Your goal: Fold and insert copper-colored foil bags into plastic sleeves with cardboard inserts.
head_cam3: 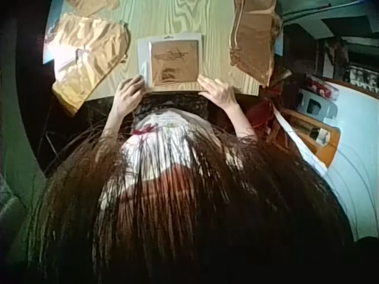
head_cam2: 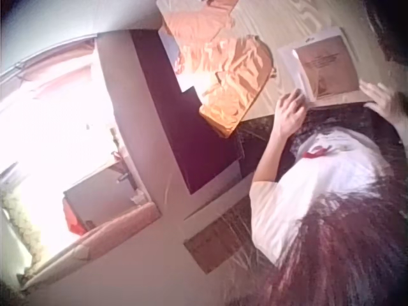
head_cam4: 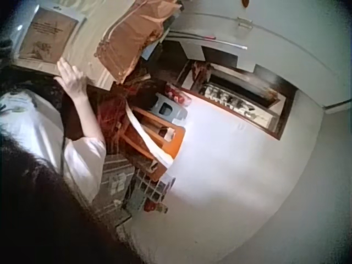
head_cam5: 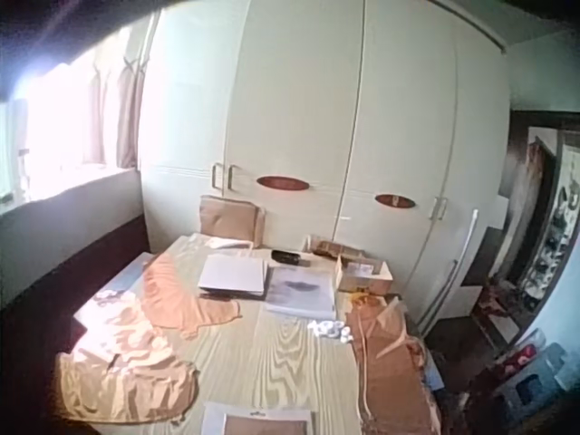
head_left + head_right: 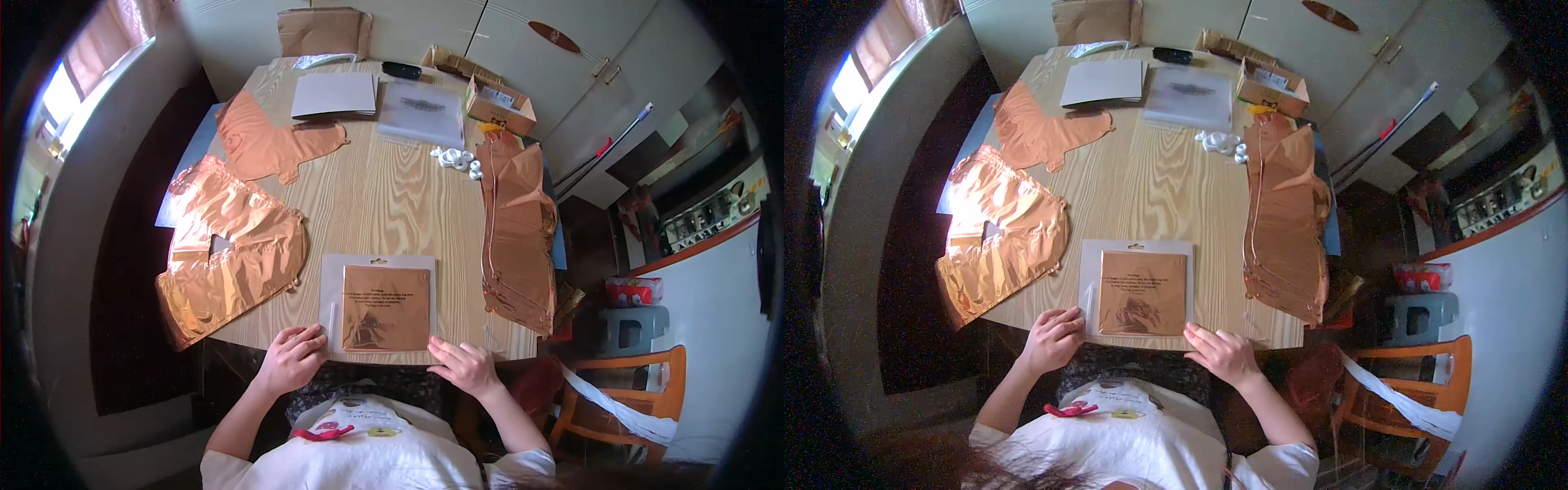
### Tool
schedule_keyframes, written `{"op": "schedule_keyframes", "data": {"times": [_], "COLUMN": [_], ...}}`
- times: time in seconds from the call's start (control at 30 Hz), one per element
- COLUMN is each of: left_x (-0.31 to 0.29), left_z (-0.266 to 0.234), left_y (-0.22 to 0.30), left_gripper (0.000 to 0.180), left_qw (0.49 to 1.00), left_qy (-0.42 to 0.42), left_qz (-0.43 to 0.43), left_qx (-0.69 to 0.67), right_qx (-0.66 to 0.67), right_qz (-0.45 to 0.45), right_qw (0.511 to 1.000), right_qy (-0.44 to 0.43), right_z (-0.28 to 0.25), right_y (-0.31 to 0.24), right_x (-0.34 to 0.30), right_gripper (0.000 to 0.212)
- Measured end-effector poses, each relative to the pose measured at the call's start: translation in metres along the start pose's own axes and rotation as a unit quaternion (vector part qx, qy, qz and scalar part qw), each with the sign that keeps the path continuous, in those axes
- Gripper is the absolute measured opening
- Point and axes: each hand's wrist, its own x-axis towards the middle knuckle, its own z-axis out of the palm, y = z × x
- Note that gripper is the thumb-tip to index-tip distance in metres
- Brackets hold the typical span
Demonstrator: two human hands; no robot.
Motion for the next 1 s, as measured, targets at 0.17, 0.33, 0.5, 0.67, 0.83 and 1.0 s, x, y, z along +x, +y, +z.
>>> {"op": "schedule_keyframes", "data": {"times": [0.17,0.33,0.5,0.67,0.83,1.0], "left_x": [0.004,0.011,0.016,0.018,0.015,0.028], "left_z": [0.004,0.010,0.022,0.028,0.024,0.008], "left_y": [0.004,0.012,0.021,0.022,0.018,0.034], "left_gripper": [0.012,0.013,0.013,0.015,0.020,0.032], "left_qw": [0.995,0.988,0.977,0.971,0.946,0.974], "left_qy": [0.047,0.088,0.111,0.099,0.038,0.098], "left_qz": [-0.066,-0.117,-0.183,-0.216,-0.322,-0.198], "left_qx": [-0.057,-0.046,-0.005,0.006,-0.017,0.050], "right_qx": [0.061,0.051,0.025,0.024,0.024,-0.004], "right_qz": [0.074,0.126,0.173,0.240,0.238,0.137], "right_qw": [0.992,0.975,0.972,0.962,0.968,0.983], "right_qy": [0.079,0.174,0.156,0.124,0.073,0.121], "right_z": [0.009,0.028,0.037,0.035,0.020,0.026], "right_y": [-0.008,-0.020,-0.028,-0.033,-0.040,-0.045], "right_x": [0.001,0.011,0.013,0.014,0.024,0.021], "right_gripper": [0.018,0.021,0.023,0.021,0.017,0.020]}}
